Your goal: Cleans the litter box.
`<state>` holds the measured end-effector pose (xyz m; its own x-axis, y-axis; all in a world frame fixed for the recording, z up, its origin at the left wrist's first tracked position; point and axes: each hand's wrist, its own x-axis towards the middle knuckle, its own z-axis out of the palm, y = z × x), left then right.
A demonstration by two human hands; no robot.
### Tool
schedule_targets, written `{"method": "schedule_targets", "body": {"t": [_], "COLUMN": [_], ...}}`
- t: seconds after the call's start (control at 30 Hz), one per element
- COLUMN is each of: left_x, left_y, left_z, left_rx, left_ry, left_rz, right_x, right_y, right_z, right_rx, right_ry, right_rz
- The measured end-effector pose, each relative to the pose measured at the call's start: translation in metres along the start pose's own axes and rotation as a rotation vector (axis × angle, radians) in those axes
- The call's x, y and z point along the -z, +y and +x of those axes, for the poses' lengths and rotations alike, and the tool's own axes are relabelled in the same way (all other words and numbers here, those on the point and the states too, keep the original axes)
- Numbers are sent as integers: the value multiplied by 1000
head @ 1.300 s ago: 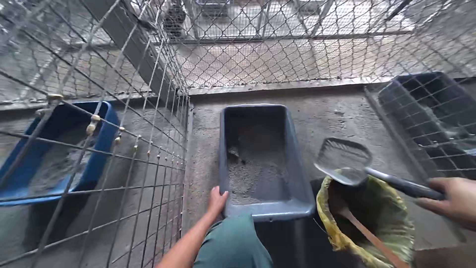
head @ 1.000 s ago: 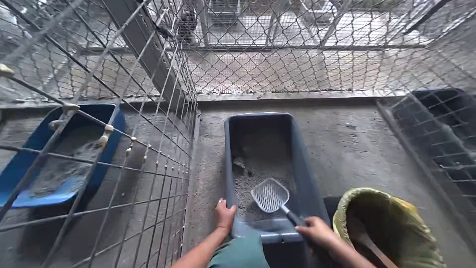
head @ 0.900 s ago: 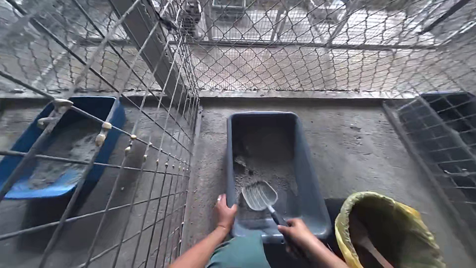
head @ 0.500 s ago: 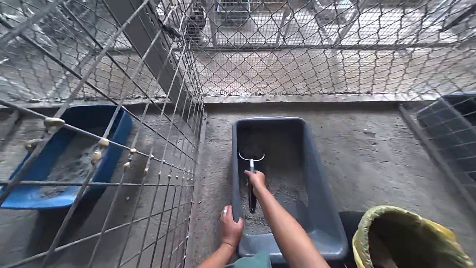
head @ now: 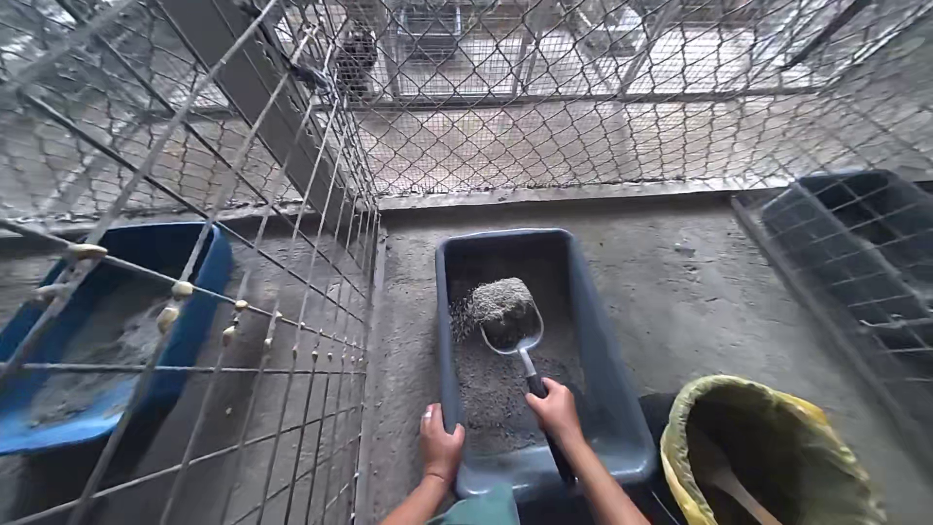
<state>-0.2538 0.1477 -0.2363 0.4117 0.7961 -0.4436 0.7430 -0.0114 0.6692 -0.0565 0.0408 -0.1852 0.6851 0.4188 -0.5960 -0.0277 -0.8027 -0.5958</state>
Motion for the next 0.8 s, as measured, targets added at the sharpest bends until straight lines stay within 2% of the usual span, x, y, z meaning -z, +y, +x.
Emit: {"method": "schedule_targets", "body": {"t": [0.13,0.33,0.43,0.57,0.7,0.8], "left_x": [1,2,2,4,4,5], "left_y": [1,2,1,2,3,4], "left_z": [1,1,-1,1,-1,1], "left_rx": [-20,-20,-18,-10,-7,11], "left_ry": [11,7,2,2,-13,-21], "left_rz": [-6,15,23,35,25,36], "right_x": [23,27,22,26,27,33], "right_y": [10,20,22,15,13,14], "right_z": [-12,-32,-32,-36,-44,-47], "right_rx": [-11,-74,-81,-48,-57,-55], "right_ry": [-12,-67,-11,-38,38,-19], "right_rz": [-119,-88,19,-22,12,-38]}}
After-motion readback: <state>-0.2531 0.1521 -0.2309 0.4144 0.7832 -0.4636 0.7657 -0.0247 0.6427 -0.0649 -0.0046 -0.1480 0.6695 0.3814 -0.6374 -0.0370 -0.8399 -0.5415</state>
